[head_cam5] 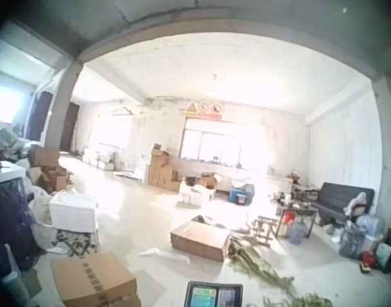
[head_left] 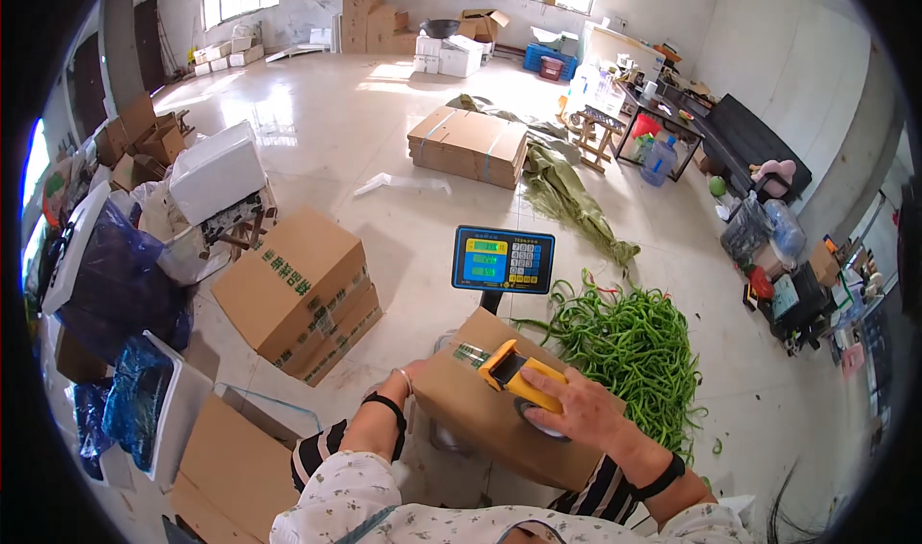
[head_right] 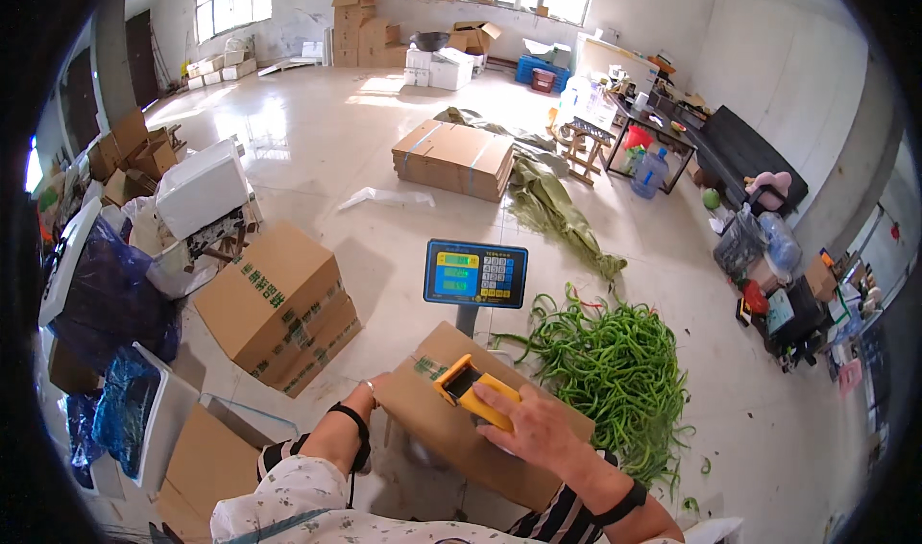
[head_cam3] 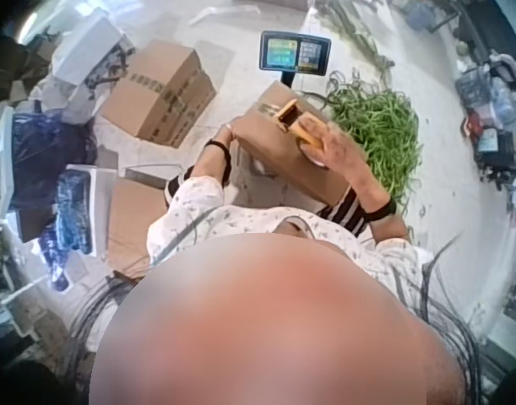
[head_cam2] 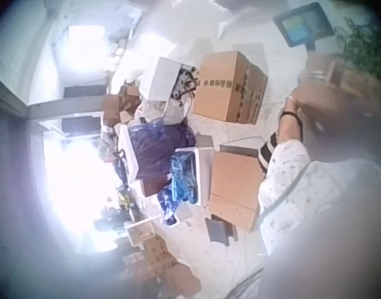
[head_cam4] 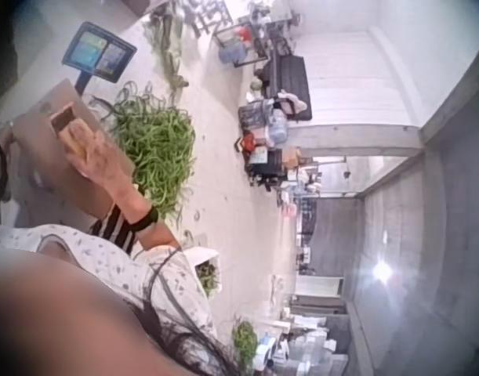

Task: Sorting and packing green and red peppers into a cardboard box.

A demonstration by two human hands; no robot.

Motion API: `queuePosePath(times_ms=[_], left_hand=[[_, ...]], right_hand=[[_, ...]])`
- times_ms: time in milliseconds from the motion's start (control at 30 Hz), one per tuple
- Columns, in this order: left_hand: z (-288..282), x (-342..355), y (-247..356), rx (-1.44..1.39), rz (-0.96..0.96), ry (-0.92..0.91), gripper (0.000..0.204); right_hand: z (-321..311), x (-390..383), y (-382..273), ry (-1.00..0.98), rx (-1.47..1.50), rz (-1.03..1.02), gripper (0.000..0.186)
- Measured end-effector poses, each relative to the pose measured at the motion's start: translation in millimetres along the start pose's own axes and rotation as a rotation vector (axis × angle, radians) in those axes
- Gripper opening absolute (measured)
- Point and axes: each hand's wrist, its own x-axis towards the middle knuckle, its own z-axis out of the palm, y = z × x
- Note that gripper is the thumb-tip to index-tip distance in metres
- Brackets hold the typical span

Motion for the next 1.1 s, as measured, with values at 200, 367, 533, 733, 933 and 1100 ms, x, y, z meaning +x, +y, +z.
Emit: queuePosePath(times_ms=[200,367,533,733,933,1100], left_hand=[[-29,23,20,-0.652,0.111,0.196,0.066],[-2,-22,155,-0.061,0.392,0.338,0.059],[23,13,132,0.469,0.267,0.557,0.052],[19,12,119,0.998,0.523,0.626,0.054],[24,12,146,0.612,0.388,0.705,0.05],[24,13,143,0.767,0.281,0.721,0.05]], right_hand=[[14,3,8,0.136,0.007,-0.088,0.055],[15,2,5,0.15,-0.011,-0.099,0.055],[20,-3,10,0.148,0.058,-0.119,0.053],[18,3,13,0.057,0.093,-0.091,0.054],[-7,-19,37,-0.023,0.057,-0.133,0.055],[-33,-87,66,-0.061,0.122,-0.01,0.055]])
